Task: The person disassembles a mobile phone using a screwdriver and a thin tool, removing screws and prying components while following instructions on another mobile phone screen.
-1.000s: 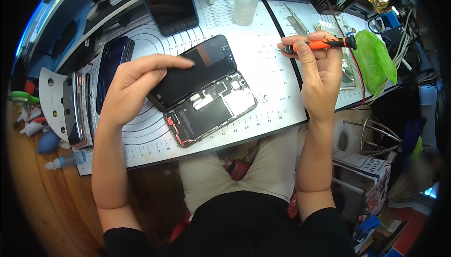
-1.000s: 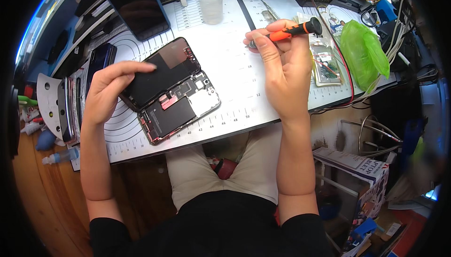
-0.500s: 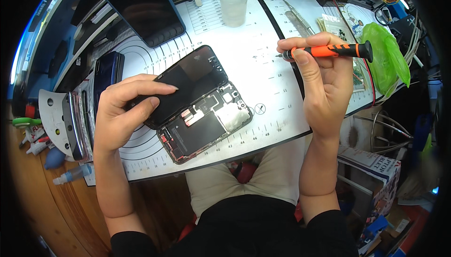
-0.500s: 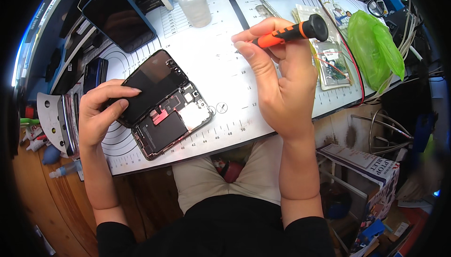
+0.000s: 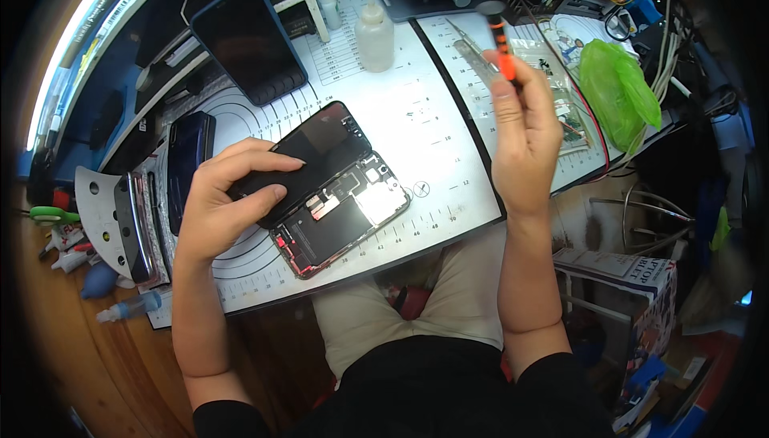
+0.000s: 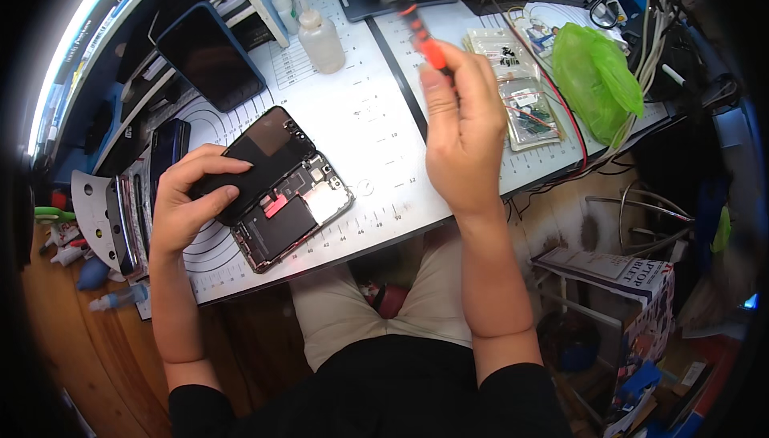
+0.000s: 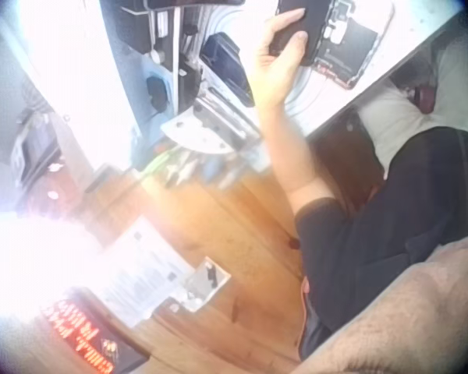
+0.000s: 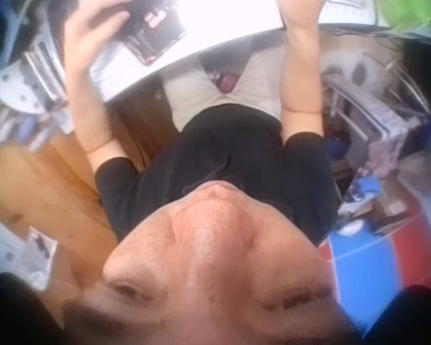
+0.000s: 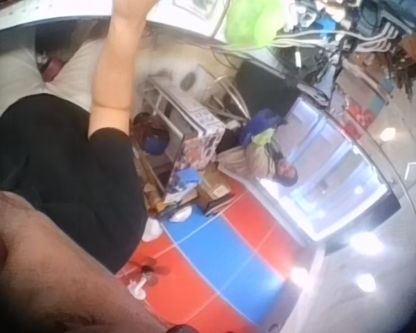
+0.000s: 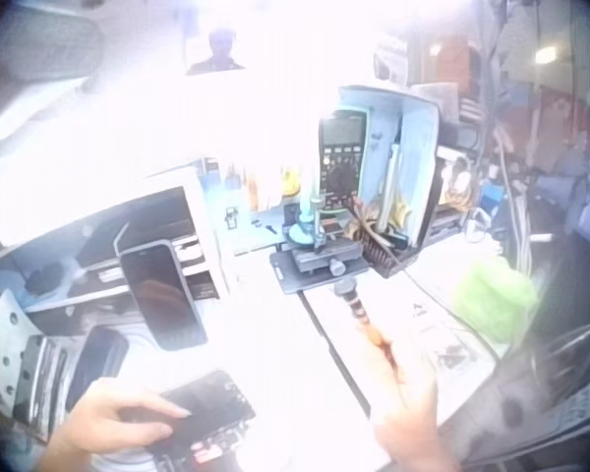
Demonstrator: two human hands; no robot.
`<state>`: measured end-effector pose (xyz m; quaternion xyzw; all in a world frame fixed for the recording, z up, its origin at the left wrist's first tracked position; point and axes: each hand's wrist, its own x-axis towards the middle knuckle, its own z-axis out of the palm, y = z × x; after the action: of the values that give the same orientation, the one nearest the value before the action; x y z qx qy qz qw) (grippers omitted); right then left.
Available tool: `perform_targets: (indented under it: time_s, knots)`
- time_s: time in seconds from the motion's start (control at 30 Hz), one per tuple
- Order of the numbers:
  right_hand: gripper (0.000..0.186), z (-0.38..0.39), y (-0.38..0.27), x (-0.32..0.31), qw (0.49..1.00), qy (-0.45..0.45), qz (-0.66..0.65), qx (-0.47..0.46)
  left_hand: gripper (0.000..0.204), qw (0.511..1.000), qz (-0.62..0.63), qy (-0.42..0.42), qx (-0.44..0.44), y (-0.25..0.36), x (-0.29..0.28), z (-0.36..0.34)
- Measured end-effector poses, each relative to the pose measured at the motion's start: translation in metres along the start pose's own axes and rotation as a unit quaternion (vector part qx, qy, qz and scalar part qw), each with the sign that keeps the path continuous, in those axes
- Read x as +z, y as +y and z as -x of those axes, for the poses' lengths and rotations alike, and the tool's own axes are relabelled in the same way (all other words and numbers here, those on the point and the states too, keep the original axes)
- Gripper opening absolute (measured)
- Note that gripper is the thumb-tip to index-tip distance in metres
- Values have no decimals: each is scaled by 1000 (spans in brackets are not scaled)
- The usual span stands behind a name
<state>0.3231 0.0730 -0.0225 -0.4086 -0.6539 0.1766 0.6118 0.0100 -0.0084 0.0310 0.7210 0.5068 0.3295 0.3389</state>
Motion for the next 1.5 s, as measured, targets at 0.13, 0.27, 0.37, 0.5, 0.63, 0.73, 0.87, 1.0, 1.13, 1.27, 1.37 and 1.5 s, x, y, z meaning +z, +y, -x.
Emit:
perform_targets:
  time_s: [0.13,0.27,0.37,0.5,0.63,0.73,0.87,1.0,1.13,1.27,1.37,1.5]
  knots:
    - [17,1,-39,0,973,-227,23,42,33,999,-1,10,32,-2,3,1]
    - [20,2,-48,22,954,-299,33,-3,14,998,22,32,49,-10,5,5]
    - [25,-4,-42,31,929,-365,39,44,16,998,50,30,10,-8,7,7]
    - [24,-4,-41,36,917,-381,13,117,27,996,50,53,48,-11,10,8]
    - [22,-2,-40,38,922,-368,-26,121,40,995,61,64,41,-6,12,9]
    - [20,1,-38,38,927,-357,-30,107,45,996,84,39,-7,3,11,12]
    - [19,4,-36,39,933,-344,-37,99,38,997,-35,27,62,0,9,10]
    - [18,7,-37,41,937,-334,-43,91,34,996,-40,44,71,2,10,12]
    - [19,8,-39,41,942,-325,-35,72,31,989,-79,57,112,4,12,13]
    - [20,11,-35,42,948,-311,-42,54,31,994,-88,40,53,9,13,15]
    - [20,10,-34,39,949,-309,-37,54,31,996,-34,54,63,2,20,14]
    - [22,7,-51,21,941,-334,5,51,30,996,-74,42,26,5,16,18]
